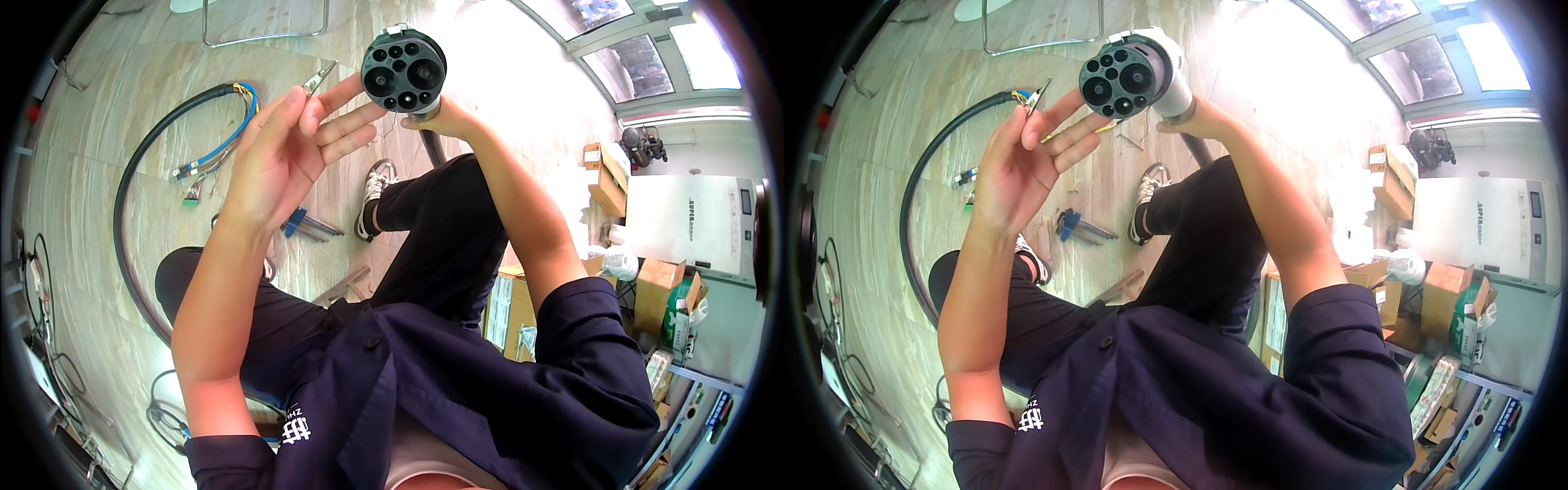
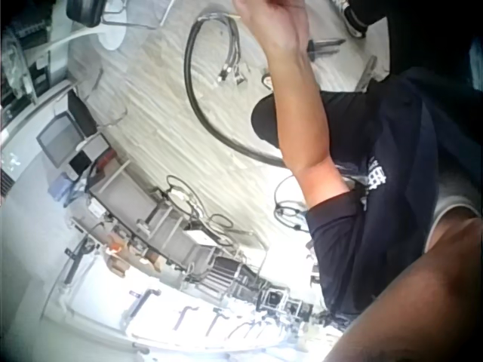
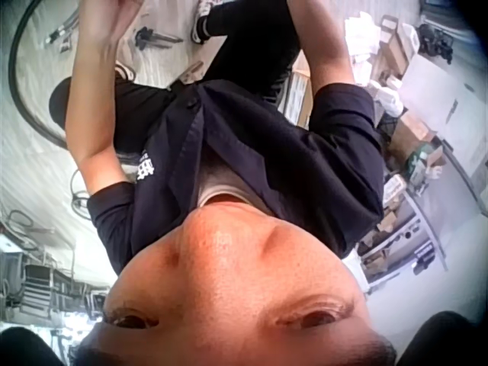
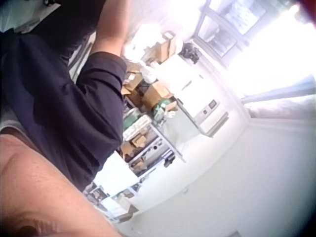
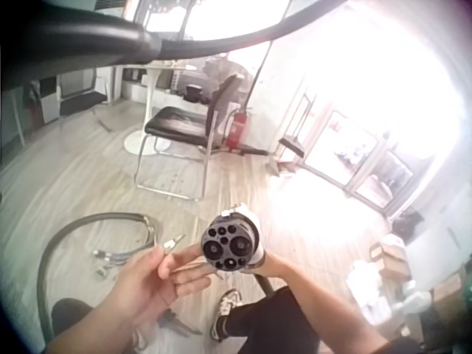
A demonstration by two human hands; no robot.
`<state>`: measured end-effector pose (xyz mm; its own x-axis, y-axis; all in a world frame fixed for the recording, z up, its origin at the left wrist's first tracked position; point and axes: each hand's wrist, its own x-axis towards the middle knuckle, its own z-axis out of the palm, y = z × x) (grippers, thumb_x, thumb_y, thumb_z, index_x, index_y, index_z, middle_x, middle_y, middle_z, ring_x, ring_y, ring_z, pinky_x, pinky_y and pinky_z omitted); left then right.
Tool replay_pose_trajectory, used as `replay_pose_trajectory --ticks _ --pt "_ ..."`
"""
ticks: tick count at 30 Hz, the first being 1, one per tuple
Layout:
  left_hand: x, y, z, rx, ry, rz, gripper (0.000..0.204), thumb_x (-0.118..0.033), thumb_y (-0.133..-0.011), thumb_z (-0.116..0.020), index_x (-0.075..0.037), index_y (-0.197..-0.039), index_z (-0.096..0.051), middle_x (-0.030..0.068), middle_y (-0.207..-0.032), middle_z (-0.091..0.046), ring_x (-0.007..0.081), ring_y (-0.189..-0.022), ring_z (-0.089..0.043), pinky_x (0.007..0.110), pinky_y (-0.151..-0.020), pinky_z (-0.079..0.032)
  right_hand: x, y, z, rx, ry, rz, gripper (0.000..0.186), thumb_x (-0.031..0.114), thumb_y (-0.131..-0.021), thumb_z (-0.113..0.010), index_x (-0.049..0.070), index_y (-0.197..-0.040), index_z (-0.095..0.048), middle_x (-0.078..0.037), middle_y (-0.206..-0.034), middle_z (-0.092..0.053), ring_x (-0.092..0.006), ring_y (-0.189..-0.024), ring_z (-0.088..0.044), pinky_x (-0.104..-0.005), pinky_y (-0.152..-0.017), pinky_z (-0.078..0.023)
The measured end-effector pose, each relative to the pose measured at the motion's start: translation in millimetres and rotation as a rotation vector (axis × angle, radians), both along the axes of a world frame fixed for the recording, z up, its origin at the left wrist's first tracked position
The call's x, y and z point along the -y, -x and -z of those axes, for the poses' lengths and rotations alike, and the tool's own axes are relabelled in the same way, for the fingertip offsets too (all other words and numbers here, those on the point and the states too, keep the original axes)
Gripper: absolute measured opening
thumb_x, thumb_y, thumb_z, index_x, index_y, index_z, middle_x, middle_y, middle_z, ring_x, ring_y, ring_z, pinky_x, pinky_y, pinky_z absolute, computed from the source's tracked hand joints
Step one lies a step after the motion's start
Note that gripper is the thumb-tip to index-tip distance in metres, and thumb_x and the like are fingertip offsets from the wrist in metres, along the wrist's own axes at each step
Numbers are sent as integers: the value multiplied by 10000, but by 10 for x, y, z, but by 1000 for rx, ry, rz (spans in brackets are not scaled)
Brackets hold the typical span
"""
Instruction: The person uses an allen wrench to tighten a screw on the side of a large electric vehicle charging plug while sitting on the floor.
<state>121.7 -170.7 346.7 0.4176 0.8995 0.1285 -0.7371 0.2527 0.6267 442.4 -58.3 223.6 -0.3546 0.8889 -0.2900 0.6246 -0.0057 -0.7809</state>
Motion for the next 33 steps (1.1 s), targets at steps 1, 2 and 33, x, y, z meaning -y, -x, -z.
replay_pose_trajectory --ticks 1,2,33 --pt "-1 3 12 -7 -5 8 429 -340 -1052 -390 -121 -693 -476 245 -1437 -447 448 -1306 -462 494 -1066 -437 -10 -22 36 -8 -19 1 551 322 -736 -833 52 -1175 -637 -87 -1095 -680 -208 -1032 -622 -341 -929 -467" --pt "-3 11 30 -14 -11 16 430 -344 -1051 -391 -120 -694 -477 242 -1442 -443 450 -1309 -457 496 -1064 -437 -16 -46 68 -16 -38 1 552 321 -733 -834 50 -1174 -640 -88 -1092 -682 -212 -1028 -625 -341 -925 -470" --pt "73 128 135 -144 -148 154 455 -353 -1050 -385 -104 -679 -474 267 -1463 -399 459 -1271 -484 508 -889 -519 155 -244 -166 -15 -153 17 549 296 -681 -865 40 -1120 -657 -106 -1020 -694 -224 -964 -648 -359 -873 -498"
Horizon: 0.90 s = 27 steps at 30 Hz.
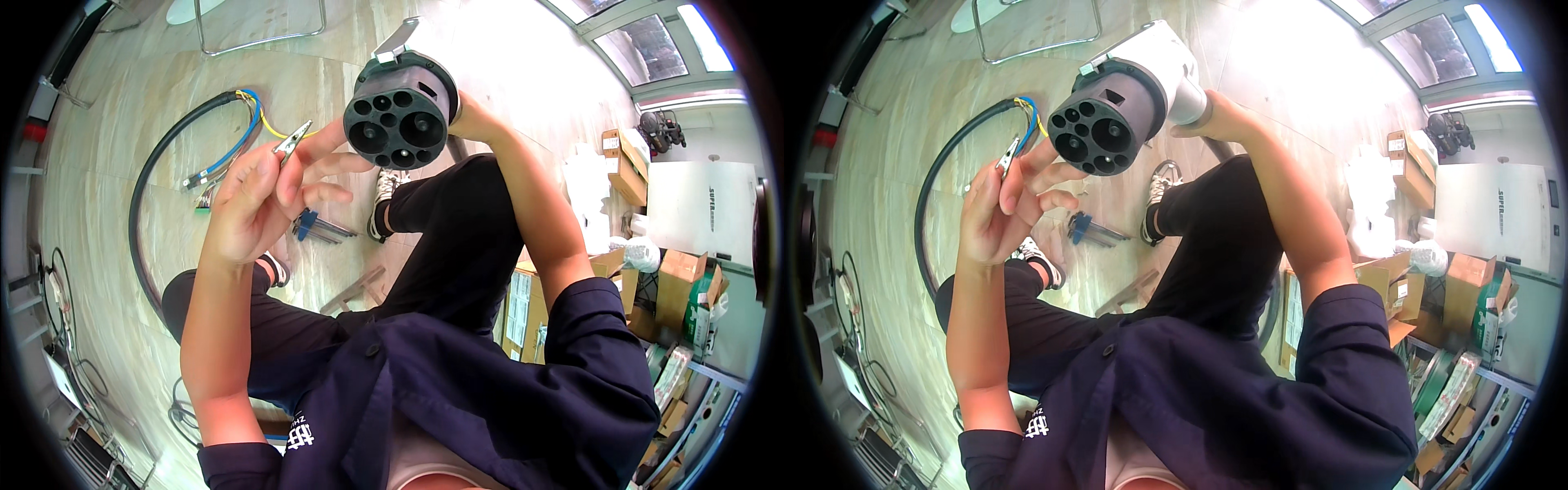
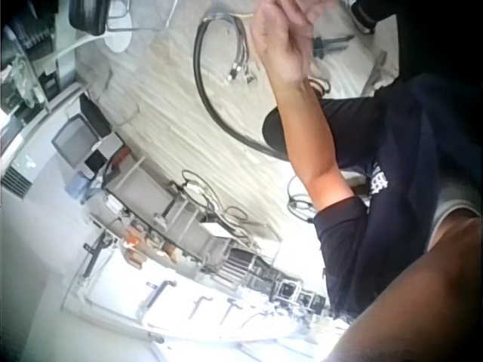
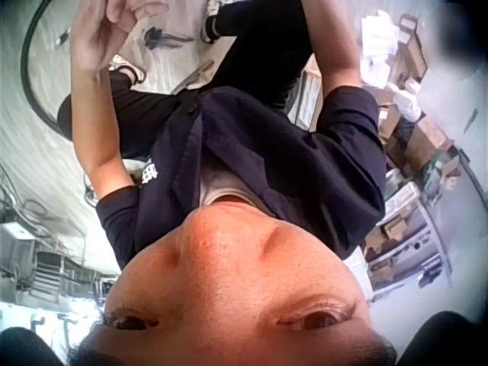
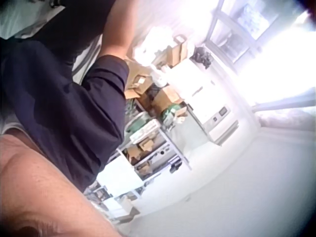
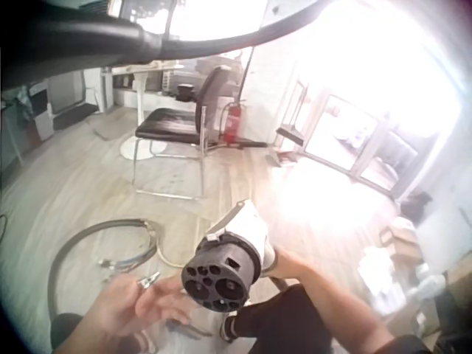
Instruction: The person uses an allen wrench to tighten a screw on the side of a large electric vehicle charging plug while sitting on the floor.
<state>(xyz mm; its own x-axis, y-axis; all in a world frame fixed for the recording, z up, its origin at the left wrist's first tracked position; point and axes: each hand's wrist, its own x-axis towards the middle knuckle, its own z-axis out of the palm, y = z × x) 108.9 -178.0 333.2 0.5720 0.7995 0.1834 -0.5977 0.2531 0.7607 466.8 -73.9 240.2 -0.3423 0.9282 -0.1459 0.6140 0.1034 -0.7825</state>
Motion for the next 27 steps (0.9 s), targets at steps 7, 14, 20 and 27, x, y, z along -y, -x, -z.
replay_pose_trajectory --ticks 7,14,20,27 --pt "16 -64 -50 31 -34 28 465 -372 -1048 -383 -105 -680 -481 279 -1500 -339 479 -1283 -463 516 -903 -513 6 -32 17 -87 83 -27 583 274 -679 -870 58 -1168 -638 -94 -1076 -685 -211 -1015 -633 -357 -911 -487" --pt "35 -100 -119 33 -114 100 472 -392 -1046 -383 -107 -687 -495 270 -1537 -278 494 -1294 -445 522 -917 -502 118 138 -290 -88 95 -74 559 226 -680 -870 71 -1168 -646 -80 -1092 -686 -204 -1045 -626 -356 -938 -478" --pt "3 -112 -133 24 -161 92 472 -391 -1042 -395 -104 -684 -506 279 -1523 -302 489 -1275 -466 525 -886 -506 95 145 -335 -58 117 -66 541 226 -677 -866 73 -1151 -655 -82 -1069 -692 -200 -1015 -635 -354 -914 -487" --pt "-206 173 -84 -155 -17 -135 403 -339 -1046 -407 -89 -753 -524 250 -1355 -514 368 -1141 -596 432 -837 -523 82 73 -328 48 41 128 521 258 -687 -855 37 -1117 -662 -106 -1015 -698 -226 -951 -650 -372 -863 -495"
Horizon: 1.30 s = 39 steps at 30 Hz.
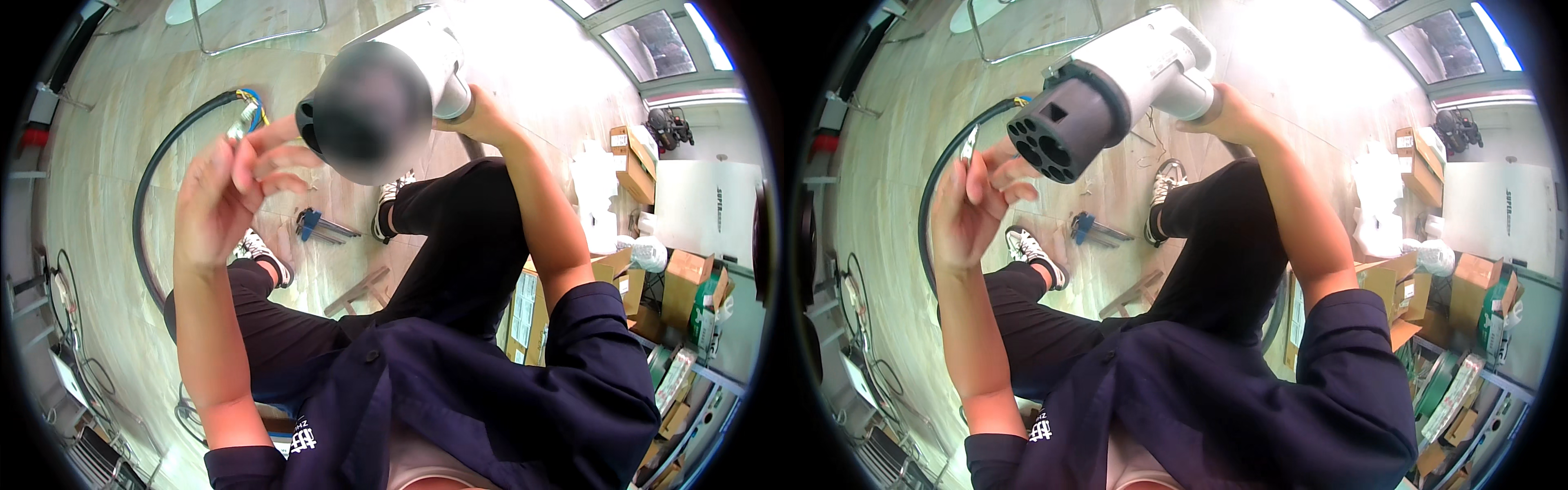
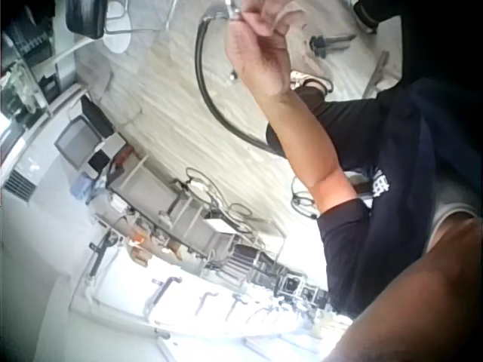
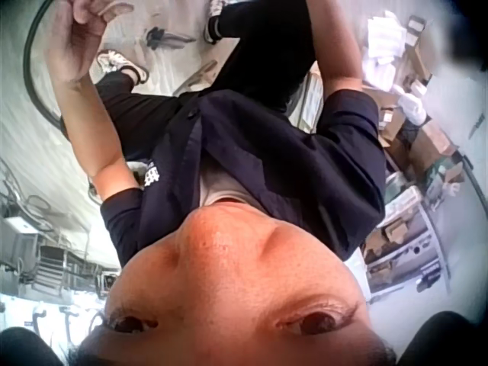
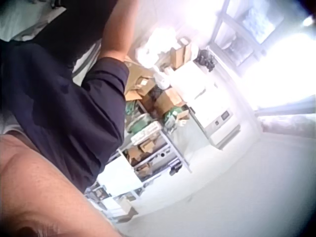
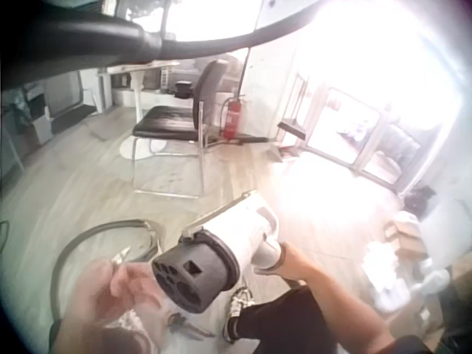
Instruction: The person uses an allen wrench to tighten a screw on the side of a large electric vehicle charging plug while sitting on the floor.
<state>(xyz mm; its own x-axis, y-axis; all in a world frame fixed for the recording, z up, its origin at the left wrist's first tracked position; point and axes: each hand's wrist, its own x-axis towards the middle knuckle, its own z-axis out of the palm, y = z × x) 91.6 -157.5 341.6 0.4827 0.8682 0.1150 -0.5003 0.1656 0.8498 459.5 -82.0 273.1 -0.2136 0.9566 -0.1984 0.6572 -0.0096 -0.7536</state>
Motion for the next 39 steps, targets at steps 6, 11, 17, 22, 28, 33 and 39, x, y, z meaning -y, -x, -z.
replay_pose_trajectory --ticks 6,11,17,22,28,33,39 --pt "-532 562 1066 -510 361 -335 318 -326 -1044 -426 -87 -897 -574 108 -1030 -693 154 -858 -660 325 -761 -516 -6 59 -47 83 -7 78 493 248 -715 -854 4 -1097 -661 -106 -1019 -702 -178 -953 -654 -346 -853 -504" --pt "-660 1025 2934 -1024 450 -307 271 -263 -997 -466 -58 -893 -612 69 -831 -685 132 -588 -630 303 -526 -493 -160 130 39 160 42 80 449 223 -726 -842 0 -1075 -669 -97 -959 -708 -165 -896 -659 -337 -829 -506" --pt "-286 1023 4514 -1159 703 -319 205 -193 -915 -525 -18 -855 -615 74 -664 -649 155 -496 -611 302 -449 -469 -271 103 228 163 54 129 398 202 -712 -852 21 -1026 -689 -102 -915 -716 -174 -840 -669 -337 -783 -517" --pt "-114 1194 5164 -1065 921 -443 219 -215 -931 -516 -12 -951 -595 93 -719 -654 165 -493 -605 322 -420 -468 -346 140 347 268 39 192 380 203 -700 -864 14 -985 -697 -107 -881 -721 -185 -805 -683 -342 -750 -527" --pt "-82 1262 5319 -1407 915 -379 392 -404 -921 -602 -45 -1077 -589 70 -775 -642 151 -500 -570 318 -456 -458 -392 194 343 312 63 238 396 202 -690 -869 20 -996 -696 -111 -899 -721 -199 -822 -687 -348 -759 -526" --pt "-735 1230 4774 -1000 412 -467 513 -391 -876 -678 -14 -1211 -587 161 -1063 -665 284 -911 -655 384 -775 -531 -410 300 292 188 76 166 449 188 -674 -869 33 -1056 -689 -148 -967 -720 -264 -885 -692 -371 -806 -526" --pt "-1295 -229 1995 -390 -127 -256 798 -137 -828 -730 -55 -1488 -288 128 -1296 -568 210 -1166 -574 343 -981 -473 -220 205 205 103 8 85 478 185 -670 -863 36 -1088 -686 -140 -991 -717 -250 -903 -686 -363 -825 -522"
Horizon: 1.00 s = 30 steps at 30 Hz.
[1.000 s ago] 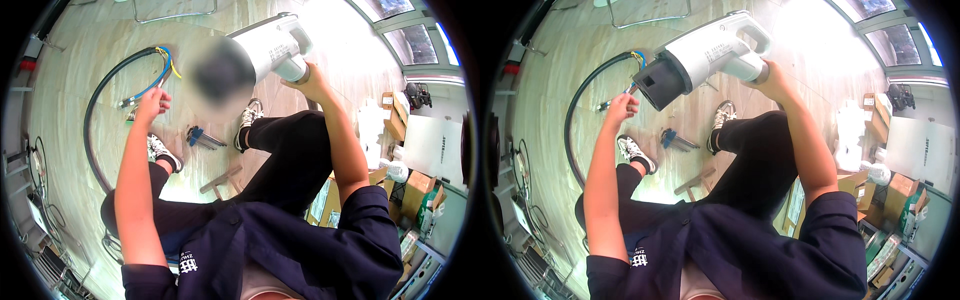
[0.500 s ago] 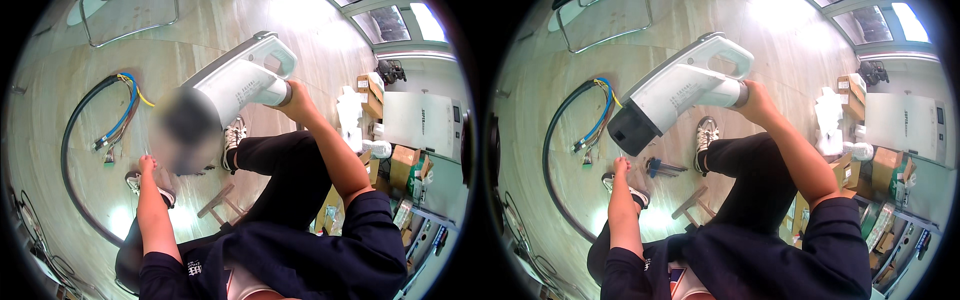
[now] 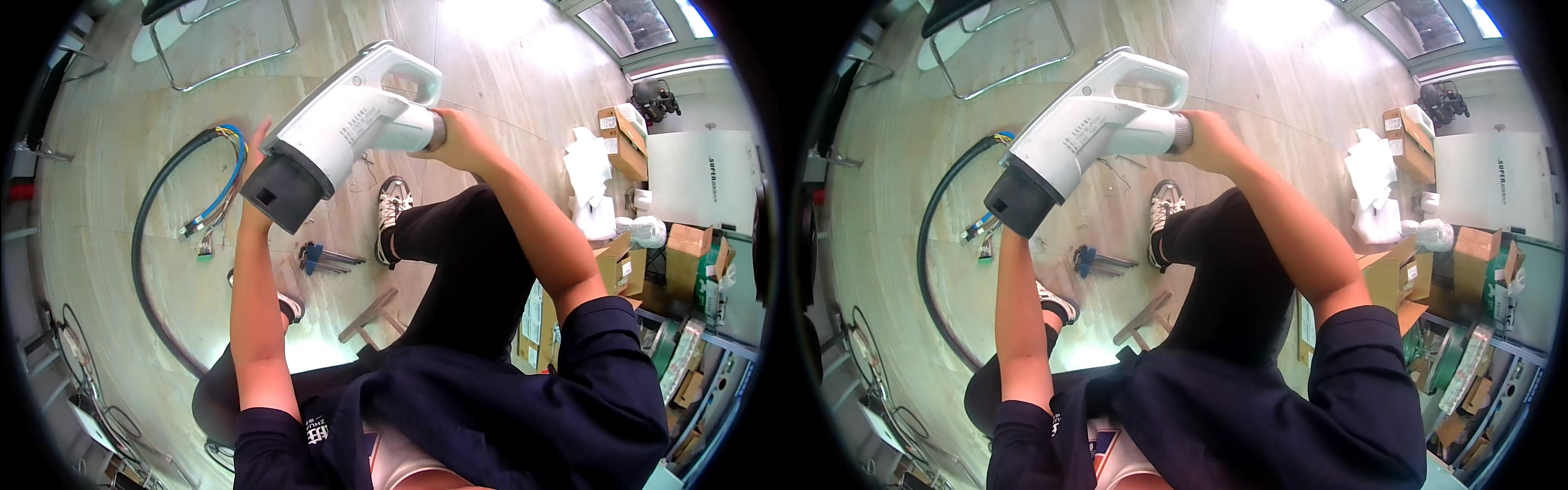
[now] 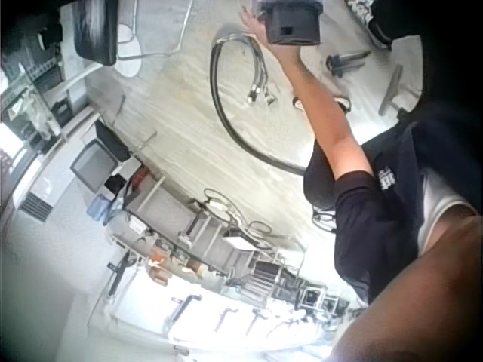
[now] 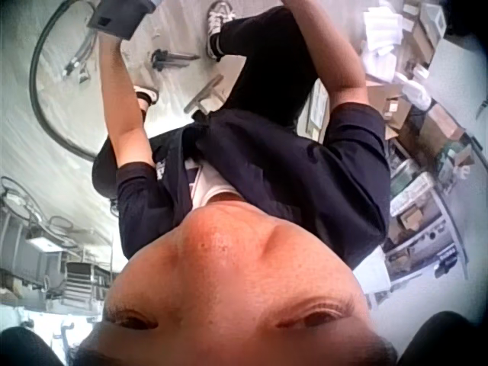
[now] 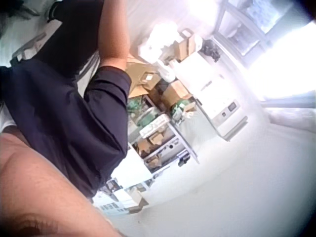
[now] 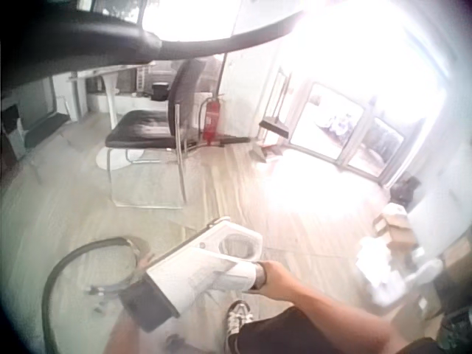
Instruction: The person uses an allen wrench to tighten a screw on the side of a large electric vehicle charging plug while sitting on the floor.
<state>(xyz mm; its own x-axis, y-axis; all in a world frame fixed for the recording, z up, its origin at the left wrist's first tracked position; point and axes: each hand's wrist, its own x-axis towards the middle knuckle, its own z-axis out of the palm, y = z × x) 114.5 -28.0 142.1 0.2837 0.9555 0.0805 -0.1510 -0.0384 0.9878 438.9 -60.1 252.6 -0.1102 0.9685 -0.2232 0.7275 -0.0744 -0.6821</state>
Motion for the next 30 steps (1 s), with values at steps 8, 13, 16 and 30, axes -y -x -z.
replay_pose_trajectory --ticks 8,13,16,30 --pt "576 -227 -1577 -223 -611 47 1206 -231 -508 -981 -24 -1478 -295 153 -1437 -452 248 -1278 -503 376 -1069 -423 90 16 -59 -230 -116 -191 533 224 -651 -871 36 -1110 -677 -130 -1001 -710 -234 -912 -666 -353 -863 -508" --pt "723 -486 -2131 -228 -961 -4 1163 -354 -531 -965 -88 -1445 -297 220 -1497 -339 329 -1321 -459 446 -1077 -442 137 280 -192 -292 25 -323 570 249 -661 -877 38 -1139 -648 -113 -1031 -689 -226 -962 -630 -351 -902 -477" --pt "616 -613 -2456 -330 -1090 18 1092 -304 -546 -964 -98 -1416 -337 244 -1480 -369 332 -1319 -470 424 -1047 -464 79 362 -58 -477 33 -342 623 239 -685 -874 47 -1209 -598 -84 -1100 -657 -202 -1025 -591 -353 -937 -449" --pt "119 -1259 -3185 -474 -1075 288 909 -371 -507 -941 -40 -1227 -495 87 -1039 -653 174 -958 -630 308 -862 -486 -52 308 -174 -544 168 -386 507 384 -760 -840 66 -1081 -609 -24 -1032 -613 -172 -1021 -530 -335 -941 -400"
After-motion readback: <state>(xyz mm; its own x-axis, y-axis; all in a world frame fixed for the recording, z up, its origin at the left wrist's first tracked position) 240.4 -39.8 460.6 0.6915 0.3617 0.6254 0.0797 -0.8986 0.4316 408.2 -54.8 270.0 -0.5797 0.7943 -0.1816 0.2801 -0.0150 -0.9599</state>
